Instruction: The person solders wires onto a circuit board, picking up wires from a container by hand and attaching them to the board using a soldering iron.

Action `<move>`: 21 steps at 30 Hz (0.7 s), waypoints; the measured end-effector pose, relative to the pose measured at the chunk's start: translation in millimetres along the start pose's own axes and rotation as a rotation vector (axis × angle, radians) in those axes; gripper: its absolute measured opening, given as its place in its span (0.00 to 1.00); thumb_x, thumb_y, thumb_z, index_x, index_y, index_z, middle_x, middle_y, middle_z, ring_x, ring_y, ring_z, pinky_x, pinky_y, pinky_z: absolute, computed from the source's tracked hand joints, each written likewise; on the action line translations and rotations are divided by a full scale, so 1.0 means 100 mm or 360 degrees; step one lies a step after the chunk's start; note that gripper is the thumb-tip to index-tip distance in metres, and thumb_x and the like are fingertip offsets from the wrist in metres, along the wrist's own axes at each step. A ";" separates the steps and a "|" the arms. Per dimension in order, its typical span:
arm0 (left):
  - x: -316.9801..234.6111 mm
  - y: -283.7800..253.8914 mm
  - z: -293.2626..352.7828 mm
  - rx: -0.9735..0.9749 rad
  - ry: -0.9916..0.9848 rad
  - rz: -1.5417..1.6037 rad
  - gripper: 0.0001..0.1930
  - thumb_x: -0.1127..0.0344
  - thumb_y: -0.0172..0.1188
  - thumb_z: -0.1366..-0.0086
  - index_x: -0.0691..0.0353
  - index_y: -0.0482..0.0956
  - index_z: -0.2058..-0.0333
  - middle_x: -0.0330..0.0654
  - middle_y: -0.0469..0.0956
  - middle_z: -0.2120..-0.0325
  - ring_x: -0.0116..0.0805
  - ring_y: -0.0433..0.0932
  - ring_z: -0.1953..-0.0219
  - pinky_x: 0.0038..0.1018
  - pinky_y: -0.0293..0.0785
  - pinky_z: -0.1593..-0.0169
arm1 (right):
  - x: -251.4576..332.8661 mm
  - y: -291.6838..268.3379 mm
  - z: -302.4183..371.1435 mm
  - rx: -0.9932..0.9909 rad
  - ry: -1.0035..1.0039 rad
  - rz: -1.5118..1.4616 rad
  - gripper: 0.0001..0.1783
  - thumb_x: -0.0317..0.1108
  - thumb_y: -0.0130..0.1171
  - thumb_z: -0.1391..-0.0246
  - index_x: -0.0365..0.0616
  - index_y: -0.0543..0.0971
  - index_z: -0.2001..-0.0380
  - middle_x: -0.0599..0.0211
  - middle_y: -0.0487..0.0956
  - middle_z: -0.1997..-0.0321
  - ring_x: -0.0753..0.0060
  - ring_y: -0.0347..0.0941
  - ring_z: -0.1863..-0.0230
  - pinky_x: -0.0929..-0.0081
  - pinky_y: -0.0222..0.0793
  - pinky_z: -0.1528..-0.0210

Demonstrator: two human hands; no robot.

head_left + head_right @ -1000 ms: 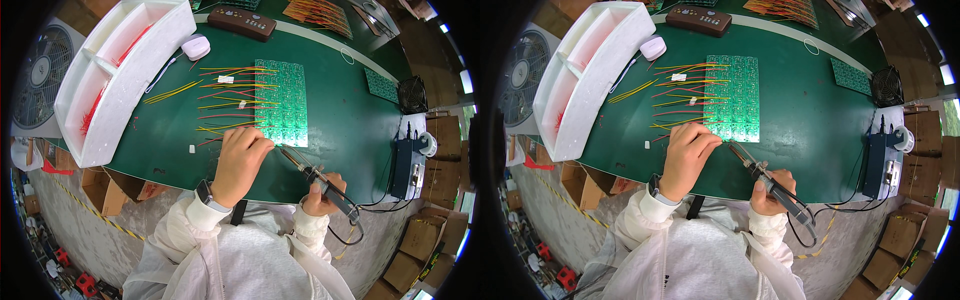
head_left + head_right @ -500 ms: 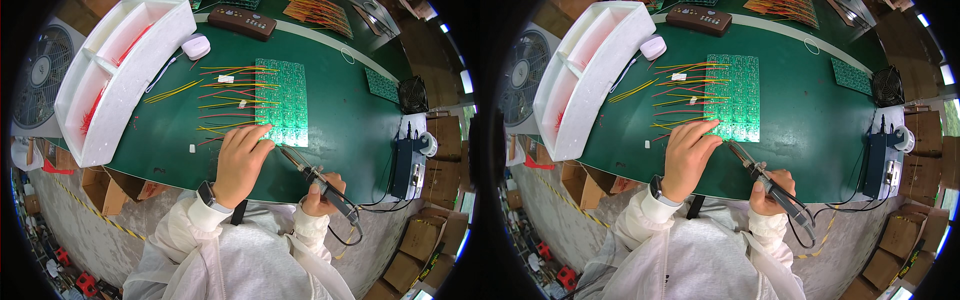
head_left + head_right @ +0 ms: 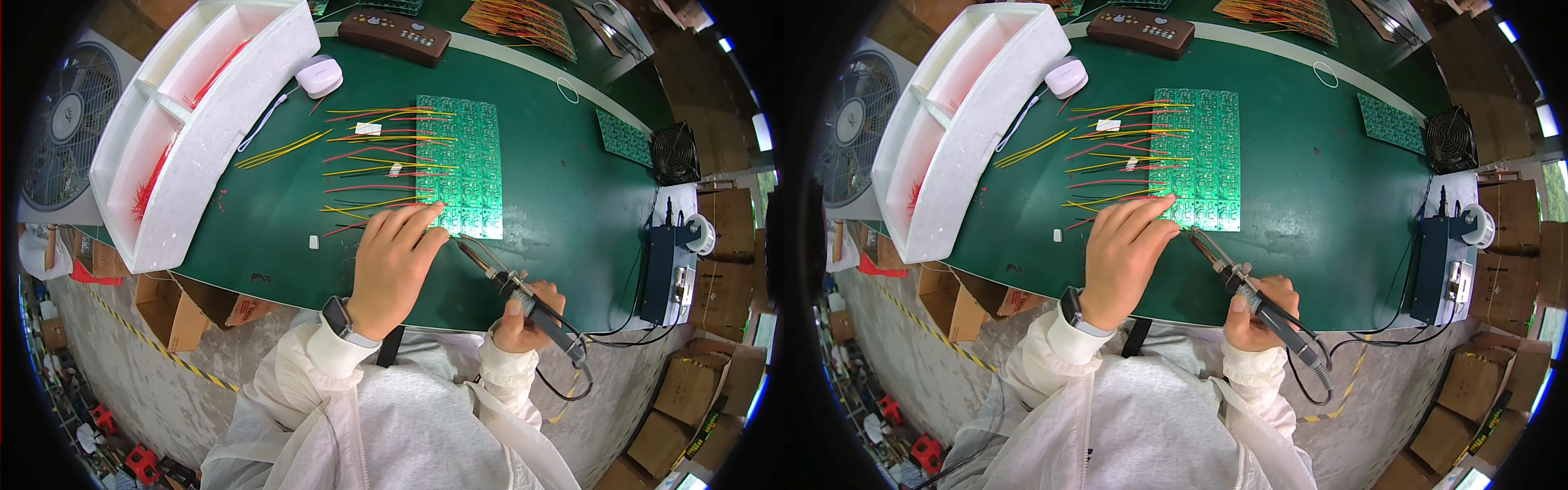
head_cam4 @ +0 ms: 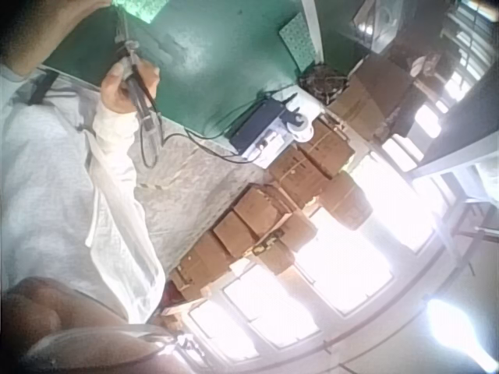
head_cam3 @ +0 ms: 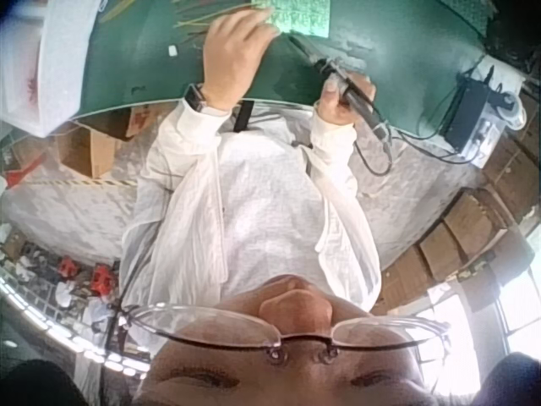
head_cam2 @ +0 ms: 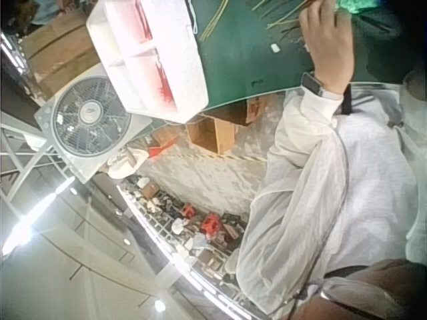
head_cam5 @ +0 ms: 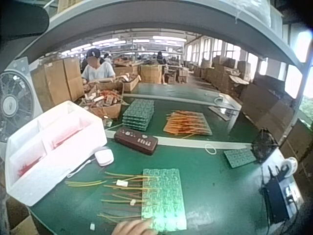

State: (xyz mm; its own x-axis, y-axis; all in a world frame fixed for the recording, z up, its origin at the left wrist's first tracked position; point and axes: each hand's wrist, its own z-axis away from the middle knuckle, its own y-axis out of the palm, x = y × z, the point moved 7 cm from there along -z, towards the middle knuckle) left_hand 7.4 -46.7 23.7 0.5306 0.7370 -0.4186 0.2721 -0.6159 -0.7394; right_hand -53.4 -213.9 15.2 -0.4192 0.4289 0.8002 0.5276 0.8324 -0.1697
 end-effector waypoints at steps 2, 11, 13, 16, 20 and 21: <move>0.01 0.00 -0.01 -0.0002 -0.0007 0.0034 0.08 0.73 0.61 0.57 0.60 0.73 0.75 0.37 0.74 0.64 0.36 0.71 0.63 0.29 0.64 0.61 | -0.06 -0.03 0.03 -0.0045 0.0043 -0.0062 0.17 0.39 0.60 0.59 0.36 0.67 0.76 0.64 0.69 0.82 0.73 0.64 0.80 0.76 0.61 0.75; 0.03 -0.03 -0.02 -0.0072 -0.0059 0.0153 0.07 0.72 0.61 0.57 0.60 0.73 0.77 0.37 0.74 0.65 0.37 0.71 0.63 0.29 0.64 0.61 | -0.08 -0.05 0.04 -0.0075 0.0137 -0.0057 0.19 0.40 0.60 0.59 0.36 0.66 0.76 0.63 0.68 0.82 0.74 0.62 0.80 0.77 0.60 0.75; 0.03 -0.03 -0.02 -0.0075 -0.0079 0.0143 0.07 0.72 0.61 0.57 0.60 0.73 0.77 0.36 0.74 0.65 0.36 0.71 0.64 0.29 0.63 0.60 | -0.10 -0.04 0.05 -0.0063 0.0144 -0.0055 0.19 0.40 0.60 0.59 0.36 0.66 0.76 0.63 0.68 0.82 0.74 0.62 0.80 0.77 0.60 0.75; 0.04 -0.02 -0.03 -0.0066 -0.0089 0.0138 0.07 0.72 0.61 0.57 0.60 0.73 0.76 0.36 0.74 0.65 0.35 0.71 0.64 0.29 0.63 0.60 | -0.10 -0.05 0.05 -0.0074 0.0121 -0.0074 0.20 0.41 0.61 0.60 0.35 0.66 0.76 0.62 0.69 0.82 0.74 0.63 0.80 0.77 0.60 0.75; 0.03 -0.02 -0.03 -0.0069 -0.0088 0.0129 0.07 0.72 0.61 0.57 0.60 0.72 0.76 0.36 0.74 0.65 0.35 0.71 0.64 0.29 0.62 0.60 | -0.08 -0.04 0.03 -0.0055 0.0130 -0.0050 0.20 0.40 0.61 0.60 0.35 0.66 0.76 0.62 0.69 0.81 0.74 0.63 0.80 0.77 0.61 0.74; 0.03 -0.02 -0.03 -0.0063 -0.0092 0.0132 0.07 0.72 0.61 0.57 0.60 0.72 0.76 0.36 0.74 0.65 0.35 0.71 0.64 0.29 0.62 0.60 | -0.08 -0.03 0.03 -0.0056 0.0121 -0.0050 0.20 0.40 0.61 0.60 0.35 0.66 0.76 0.62 0.69 0.81 0.73 0.63 0.80 0.77 0.61 0.74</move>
State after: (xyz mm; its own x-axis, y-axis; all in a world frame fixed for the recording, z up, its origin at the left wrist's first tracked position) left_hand 11.0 -43.7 25.3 0.5059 0.6971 -0.5081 0.2614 -0.6852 -0.6798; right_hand -54.0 -219.1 7.9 -0.3790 0.3738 0.8465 0.5416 0.8314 -0.1247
